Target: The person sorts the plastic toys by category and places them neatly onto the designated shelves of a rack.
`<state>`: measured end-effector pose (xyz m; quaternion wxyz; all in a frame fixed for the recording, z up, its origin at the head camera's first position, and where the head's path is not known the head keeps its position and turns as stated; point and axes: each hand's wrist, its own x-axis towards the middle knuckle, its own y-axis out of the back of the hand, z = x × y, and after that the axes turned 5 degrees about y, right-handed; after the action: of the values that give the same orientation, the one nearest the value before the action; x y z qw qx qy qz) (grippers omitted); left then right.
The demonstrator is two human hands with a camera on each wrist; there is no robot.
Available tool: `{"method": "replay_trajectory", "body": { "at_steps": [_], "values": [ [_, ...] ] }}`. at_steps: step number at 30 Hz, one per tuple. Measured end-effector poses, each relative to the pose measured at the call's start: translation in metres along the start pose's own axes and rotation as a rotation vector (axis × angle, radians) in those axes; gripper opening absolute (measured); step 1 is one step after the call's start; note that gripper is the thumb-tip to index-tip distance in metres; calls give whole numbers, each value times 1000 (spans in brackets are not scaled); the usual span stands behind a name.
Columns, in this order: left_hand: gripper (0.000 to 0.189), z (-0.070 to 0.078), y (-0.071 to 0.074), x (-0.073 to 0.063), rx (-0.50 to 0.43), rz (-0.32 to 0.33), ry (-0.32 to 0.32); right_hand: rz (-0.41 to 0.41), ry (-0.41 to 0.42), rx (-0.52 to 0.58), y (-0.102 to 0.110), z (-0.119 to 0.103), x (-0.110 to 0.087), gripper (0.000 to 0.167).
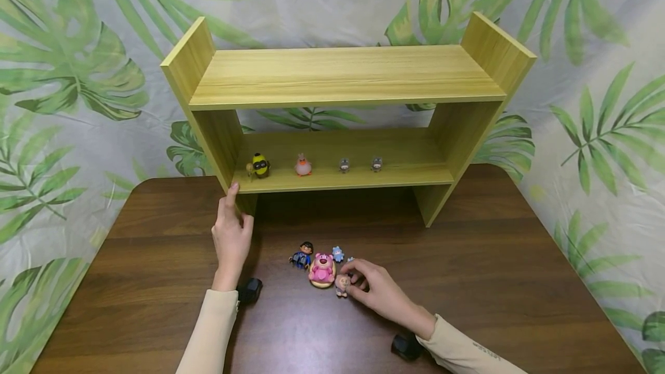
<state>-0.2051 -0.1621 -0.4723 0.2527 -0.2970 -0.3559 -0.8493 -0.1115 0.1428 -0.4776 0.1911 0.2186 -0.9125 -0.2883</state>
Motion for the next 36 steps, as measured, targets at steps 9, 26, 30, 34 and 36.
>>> {"method": "replay_trajectory", "body": {
  "at_steps": [9,26,30,34,36],
  "values": [
    [88,2,1,0,-1,5,-2,-26,1,-97,-6,-3,1,29],
    [85,4,2,0,-3,5,-9,-24,-8,-53,-6,-7,0,25],
    [85,4,2,0,-3,0,-2,-9,-24,11,-1,-6,0,26],
    [86,3,2,0,1,-4,4,19,-17,38,7,-5,0,26],
    [85,3,2,0,1,-6,6,37,-9,46,12,-4,1,26]
  ]
}}
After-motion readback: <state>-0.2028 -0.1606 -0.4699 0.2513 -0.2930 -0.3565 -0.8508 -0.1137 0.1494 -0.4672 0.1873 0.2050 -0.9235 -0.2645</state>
